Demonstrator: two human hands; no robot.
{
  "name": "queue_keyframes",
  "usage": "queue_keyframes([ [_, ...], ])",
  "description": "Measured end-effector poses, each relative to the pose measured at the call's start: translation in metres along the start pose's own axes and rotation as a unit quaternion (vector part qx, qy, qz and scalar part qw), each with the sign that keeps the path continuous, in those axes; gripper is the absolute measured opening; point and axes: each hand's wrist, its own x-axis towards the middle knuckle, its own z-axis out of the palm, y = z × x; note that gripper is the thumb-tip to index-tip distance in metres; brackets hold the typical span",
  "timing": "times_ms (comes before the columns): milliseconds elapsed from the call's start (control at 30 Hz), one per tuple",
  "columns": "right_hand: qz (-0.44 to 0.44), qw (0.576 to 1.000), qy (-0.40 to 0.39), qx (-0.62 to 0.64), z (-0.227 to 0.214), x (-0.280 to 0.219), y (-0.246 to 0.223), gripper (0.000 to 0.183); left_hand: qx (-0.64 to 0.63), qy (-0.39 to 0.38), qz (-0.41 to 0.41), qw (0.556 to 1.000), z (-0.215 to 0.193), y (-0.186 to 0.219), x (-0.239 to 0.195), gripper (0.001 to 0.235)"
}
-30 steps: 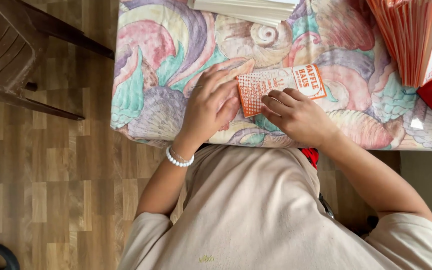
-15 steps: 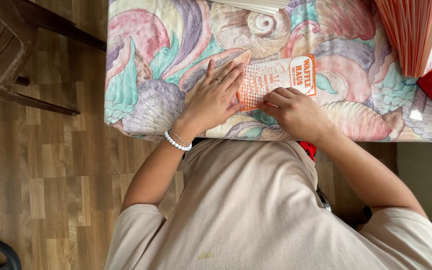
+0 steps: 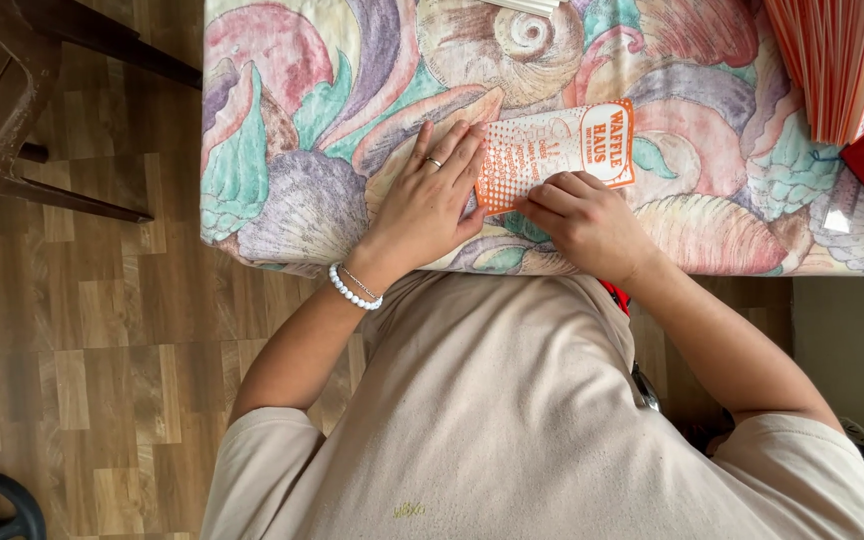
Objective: Manually folding the base of paper bags and organizing them into stacks on a table.
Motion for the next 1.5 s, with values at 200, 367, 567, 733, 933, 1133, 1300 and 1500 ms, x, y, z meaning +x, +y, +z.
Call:
queue_keyframes([
  [200, 0.043, 0.998, -0.009, 0.049, -0.001, 0.003, 0.006, 0.022, 0.001, 0.000, 0.003, 1.000, 0.012, -0.007, 0.004, 0.073],
  [367, 0.142, 0.987, -0.072, 0.040, 0.001, 0.027, 0.007, 0.028, 0.018, -0.018, 0.006, 1.000, 0.009, -0.006, 0.007, 0.073],
  [567, 0.208, 0.960, -0.184, -0.025, 0.011, 0.059, 0.014, 0.038, 0.030, -0.055, -0.019, 0.998, -0.008, 0.004, 0.003, 0.071],
  [733, 0.232, 0.940, -0.246, -0.051, 0.015, 0.056, 0.022, 0.038, 0.010, -0.061, -0.026, 0.998, -0.011, 0.002, 0.000, 0.073],
  [933, 0.180, 0.931, -0.179, -0.263, 0.008, 0.009, 0.066, 0.059, 0.057, -0.066, -0.025, 0.996, -0.008, 0.001, 0.000, 0.076],
  [1133, 0.239, 0.907, -0.187, -0.292, -0.013, -0.044, 0.104, 0.038, 0.057, -0.034, -0.005, 0.998, -0.014, -0.001, 0.004, 0.070],
  [1300, 0.190, 0.924, -0.148, -0.297, -0.023, -0.030, 0.081, 0.061, 0.044, -0.024, 0.022, 0.999, -0.019, 0.001, 0.010, 0.061],
  [1500, 0.185, 0.971, -0.026, 0.149, -0.001, -0.025, 0.026, 0.023, 0.058, -0.033, 0.071, 0.995, -0.007, 0.002, 0.015, 0.068],
])
